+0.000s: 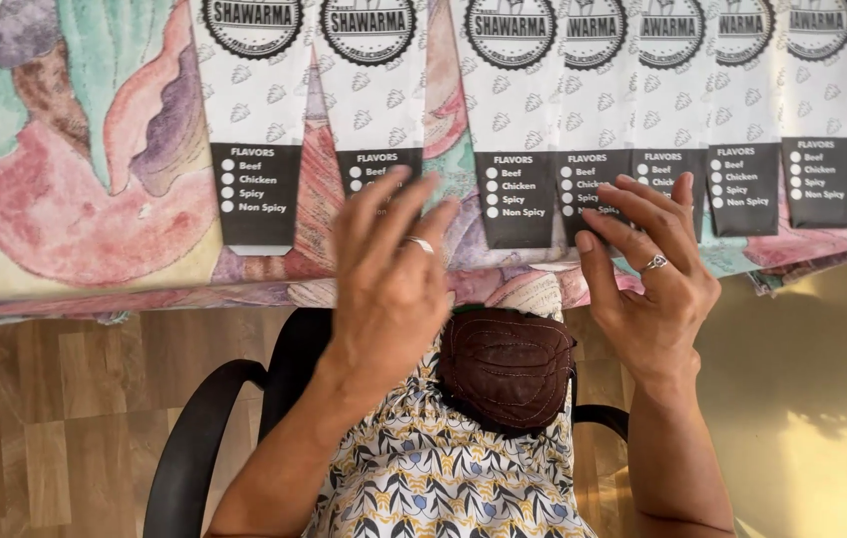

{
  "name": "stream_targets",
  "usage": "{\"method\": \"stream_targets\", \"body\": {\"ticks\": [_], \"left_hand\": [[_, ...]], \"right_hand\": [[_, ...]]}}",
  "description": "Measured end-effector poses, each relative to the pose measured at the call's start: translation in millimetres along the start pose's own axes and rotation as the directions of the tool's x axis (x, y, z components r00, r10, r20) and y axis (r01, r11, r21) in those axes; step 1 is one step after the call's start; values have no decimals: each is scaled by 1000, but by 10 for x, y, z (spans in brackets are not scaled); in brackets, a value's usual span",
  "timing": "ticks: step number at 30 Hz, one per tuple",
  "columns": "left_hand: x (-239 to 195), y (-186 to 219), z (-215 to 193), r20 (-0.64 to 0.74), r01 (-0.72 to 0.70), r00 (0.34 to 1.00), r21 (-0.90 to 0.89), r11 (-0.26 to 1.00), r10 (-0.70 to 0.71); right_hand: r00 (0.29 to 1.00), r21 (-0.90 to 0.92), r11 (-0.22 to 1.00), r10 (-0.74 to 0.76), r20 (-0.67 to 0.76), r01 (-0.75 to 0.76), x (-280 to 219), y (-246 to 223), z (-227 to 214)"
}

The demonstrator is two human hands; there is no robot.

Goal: The person assembles shawarma food packages by folding paper wrappers and attaching black flavor labels. They handle multiple wrappers, align and press the labels, and stack completed packages on the table.

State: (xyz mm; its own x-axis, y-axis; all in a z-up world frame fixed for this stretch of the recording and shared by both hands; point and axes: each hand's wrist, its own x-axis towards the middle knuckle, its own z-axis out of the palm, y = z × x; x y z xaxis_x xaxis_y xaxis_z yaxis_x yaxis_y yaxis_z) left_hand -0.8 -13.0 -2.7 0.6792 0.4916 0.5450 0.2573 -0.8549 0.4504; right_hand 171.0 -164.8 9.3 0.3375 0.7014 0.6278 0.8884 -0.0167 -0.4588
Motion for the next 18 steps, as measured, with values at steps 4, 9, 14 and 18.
{"method": "stream_targets", "body": {"ticks": [4,9,14,18], "left_hand": [[-93,-209,-179,21,53,998,100,994,-56],[-93,-88,27,36,31,999,41,999,-32],[-35,-19,144,26,0,1000,-12,1000,0],[-115,-90,131,-38,-9,999,-95,995,6]], "right_hand": [[993,66,993,-99,69,94,97,-81,116],[981,63,988,-146,131,139,110,-133,276],[982,49,992,-119,148,113,107,-161,289],[986,59,993,-113,124,106,102,-195,298]]}}
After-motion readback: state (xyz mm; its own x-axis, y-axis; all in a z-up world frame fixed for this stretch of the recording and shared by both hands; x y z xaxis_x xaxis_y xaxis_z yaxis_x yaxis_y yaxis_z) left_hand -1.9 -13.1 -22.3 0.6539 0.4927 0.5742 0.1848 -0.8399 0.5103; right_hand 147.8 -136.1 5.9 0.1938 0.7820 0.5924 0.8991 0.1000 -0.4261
